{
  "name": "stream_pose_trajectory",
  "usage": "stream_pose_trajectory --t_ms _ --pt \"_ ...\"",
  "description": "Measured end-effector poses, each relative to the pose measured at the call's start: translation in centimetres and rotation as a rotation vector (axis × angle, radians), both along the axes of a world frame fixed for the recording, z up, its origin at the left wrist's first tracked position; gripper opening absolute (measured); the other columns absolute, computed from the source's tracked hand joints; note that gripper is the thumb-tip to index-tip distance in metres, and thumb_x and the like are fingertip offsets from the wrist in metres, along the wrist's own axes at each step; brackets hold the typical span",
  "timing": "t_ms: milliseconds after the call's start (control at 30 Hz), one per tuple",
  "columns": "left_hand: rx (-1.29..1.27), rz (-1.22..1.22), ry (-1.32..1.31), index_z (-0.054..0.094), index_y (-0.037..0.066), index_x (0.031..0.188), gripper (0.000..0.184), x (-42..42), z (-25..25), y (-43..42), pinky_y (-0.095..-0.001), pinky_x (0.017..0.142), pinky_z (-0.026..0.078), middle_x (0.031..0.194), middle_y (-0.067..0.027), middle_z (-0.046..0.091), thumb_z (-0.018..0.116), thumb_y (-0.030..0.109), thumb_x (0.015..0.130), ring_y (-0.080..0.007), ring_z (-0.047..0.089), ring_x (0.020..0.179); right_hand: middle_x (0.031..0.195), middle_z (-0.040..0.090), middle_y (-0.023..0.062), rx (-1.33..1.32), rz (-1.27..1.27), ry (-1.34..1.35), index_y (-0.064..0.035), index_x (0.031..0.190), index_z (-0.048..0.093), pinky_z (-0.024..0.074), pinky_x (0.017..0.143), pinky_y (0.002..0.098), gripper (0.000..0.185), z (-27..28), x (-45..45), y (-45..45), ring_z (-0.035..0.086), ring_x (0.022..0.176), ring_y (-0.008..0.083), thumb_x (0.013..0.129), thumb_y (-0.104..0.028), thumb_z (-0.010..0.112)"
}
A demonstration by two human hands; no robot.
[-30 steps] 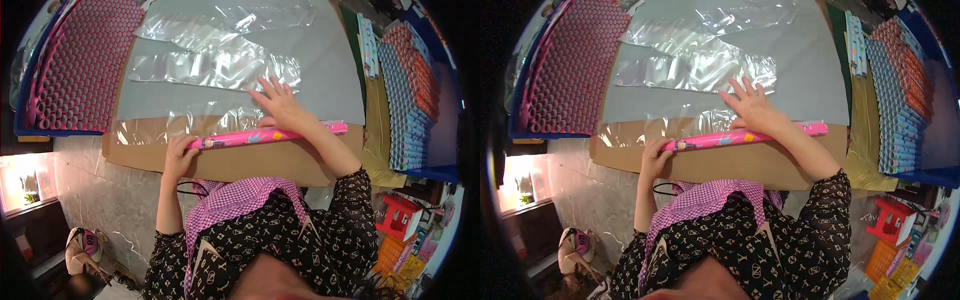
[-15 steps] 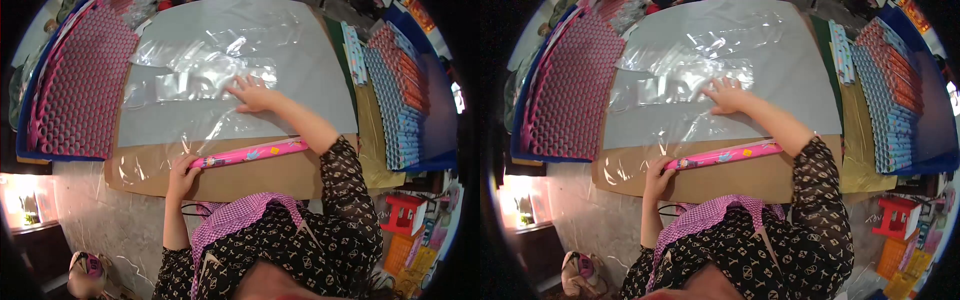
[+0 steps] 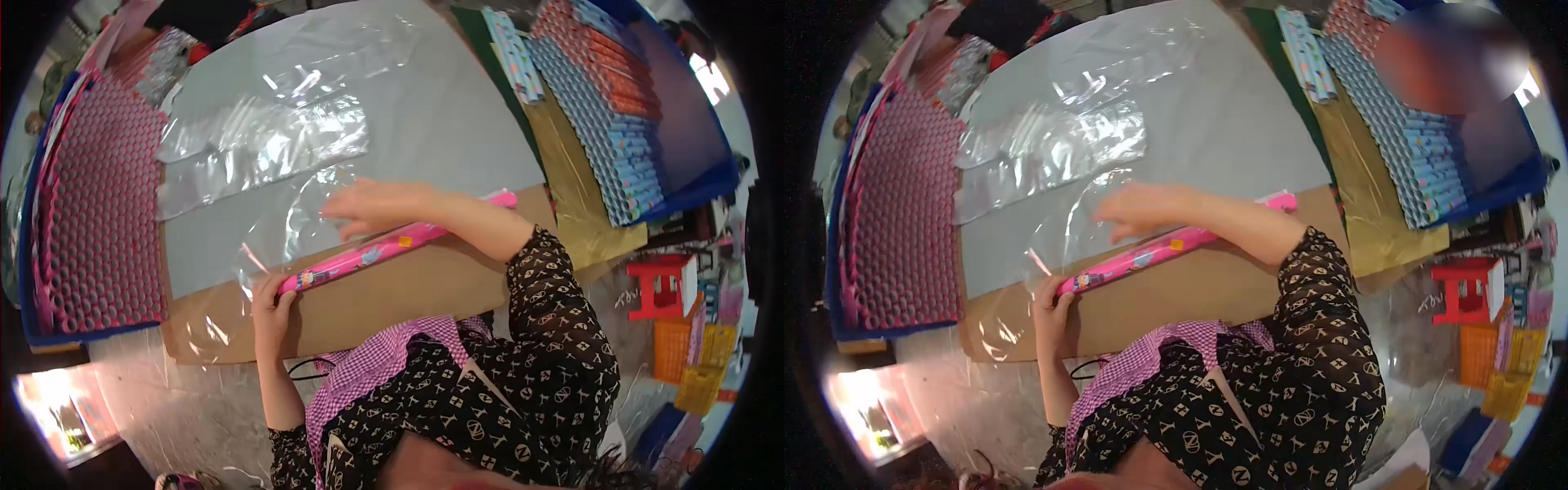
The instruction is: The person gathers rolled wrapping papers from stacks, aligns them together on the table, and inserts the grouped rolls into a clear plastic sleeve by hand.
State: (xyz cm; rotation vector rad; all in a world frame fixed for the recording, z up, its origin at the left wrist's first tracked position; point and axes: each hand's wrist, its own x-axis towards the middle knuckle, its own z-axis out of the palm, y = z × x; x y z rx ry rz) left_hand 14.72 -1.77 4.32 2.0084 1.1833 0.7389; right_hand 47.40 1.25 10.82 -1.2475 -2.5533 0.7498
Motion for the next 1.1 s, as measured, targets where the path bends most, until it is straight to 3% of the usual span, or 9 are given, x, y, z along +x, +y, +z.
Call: stream_pose_trajectory --t_ms 133,267,533,567,633,700,767,900,1100 --pt "-0.057 -0.017 -0.072 0.065 0.002 0.11 0.031 0.4 -0.5 0.6 -0.0355 0.094 0.044 0.107 -0.0127 0.062 0.069 0.003 0.079 -0.028 0.056 0.105 0.105 0.059 0.0123 0.03 -0.071 -0.096 -0.0042 0.117 0.056 0.0428 0.09 0.0428 0.049 -1.6 3.9 -6.7 0.056 0.103 0.0304 0.08 -0.032 0.072" --pt "-0.015 0.001 -0.067 0.064 0.001 0.11 0.031 1.1 0.1 0.3 -0.0368 0.096 0.043 0.11 -0.0135 0.063 0.068 0.002 0.079 -0.0291 0.056 0.107 0.1 0.06 0.0124 0.035 -0.229 -0.101 -0.0049 0.104 0.06 0.0461 0.087 0.0422 0.038 -1.9 5.2 -9.4 0.057 0.1 0.0315 0.077 -0.029 0.073" --pt "0.053 0.005 -0.018 0.063 0.0 0.106 0.027 3.3 1.9 -0.6 -0.0392 0.096 0.04 0.103 -0.0133 0.062 0.065 0.005 0.079 -0.0294 0.054 0.101 0.092 0.061 0.0134 0.216 -0.247 0.001 -0.0013 0.082 0.064 0.0481 0.083 0.0417 0.018 -1.1 6.4 -9.9 0.057 0.097 0.0306 0.076 -0.018 0.069" --pt "0.054 -0.005 -0.013 0.063 0.0 0.106 0.027 4.0 2.2 -0.8 -0.0392 0.096 0.04 0.103 -0.0133 0.062 0.065 0.005 0.079 -0.0294 0.054 0.101 0.092 0.061 0.0134 0.215 -0.257 0.004 -0.0013 0.082 0.064 0.0481 0.083 0.0417 0.018 -0.6 7.0 -9.7 0.057 0.097 0.0306 0.076 -0.018 0.069" --pt "0.38 -0.098 0.162 0.063 0.0 0.102 0.024 6.8 3.3 -1.1 -0.0389 0.096 0.038 0.098 -0.0126 0.062 0.065 0.006 0.079 -0.0295 0.054 0.099 0.092 0.062 0.0124 0.303 -0.29 -0.077 -0.0018 0.085 0.065 0.0477 0.083 0.0414 0.017 0.6 8.6 -9.2 0.057 0.097 0.0299 0.076 -0.016 0.068" --pt "0.311 -0.107 0.173 0.064 0.002 0.101 0.024 9.1 3.1 -1.2 -0.0384 0.095 0.039 0.098 -0.0116 0.063 0.067 0.006 0.078 -0.0296 0.053 0.099 0.093 0.063 0.0104 0.311 -0.343 -0.092 -0.0042 0.087 0.067 0.0472 0.084 0.0416 0.015 0.3 10.6 -8.5 0.057 0.098 0.0292 0.077 -0.015 0.068" --pt "0.195 0.008 -0.103 0.065 0.003 0.1 0.025 9.6 -1.5 0.7 -0.0391 0.092 0.039 0.097 -0.0117 0.063 0.07 0.006 0.076 -0.0299 0.053 0.098 0.093 0.063 0.0079 0.301 -0.374 -0.079 -0.0072 0.088 0.068 0.0468 0.084 0.0411 0.013 0.0 12.4 -8.3 0.057 0.099 0.0279 0.078 -0.013 0.067" --pt "0.293 -0.083 0.013 0.064 0.001 0.102 0.027 12.0 -1.5 2.2 -0.0402 0.089 0.042 0.102 -0.0129 0.062 0.071 0.004 0.076 -0.0311 0.054 0.098 0.095 0.064 0.0059 0.295 -0.446 -0.104 -0.0098 0.091 0.069 0.0449 0.086 0.0407 0.015 -2.2 14.9 -7.5 0.057 0.1 0.0265 0.076 -0.012 0.067" --pt "0.222 -0.094 -0.088 0.064 0.001 0.109 0.028 12.7 -2.4 3.0 -0.0346 0.089 0.045 0.106 -0.0128 0.061 0.068 0.002 0.081 -0.0262 0.058 0.099 0.1 0.064 0.0039 0.271 -0.543 -0.035 -0.0106 0.098 0.07 0.0397 0.093 0.0401 0.022 -4.7 15.7 -7.2 0.055 0.104 0.0241 0.076 -0.014 0.069"
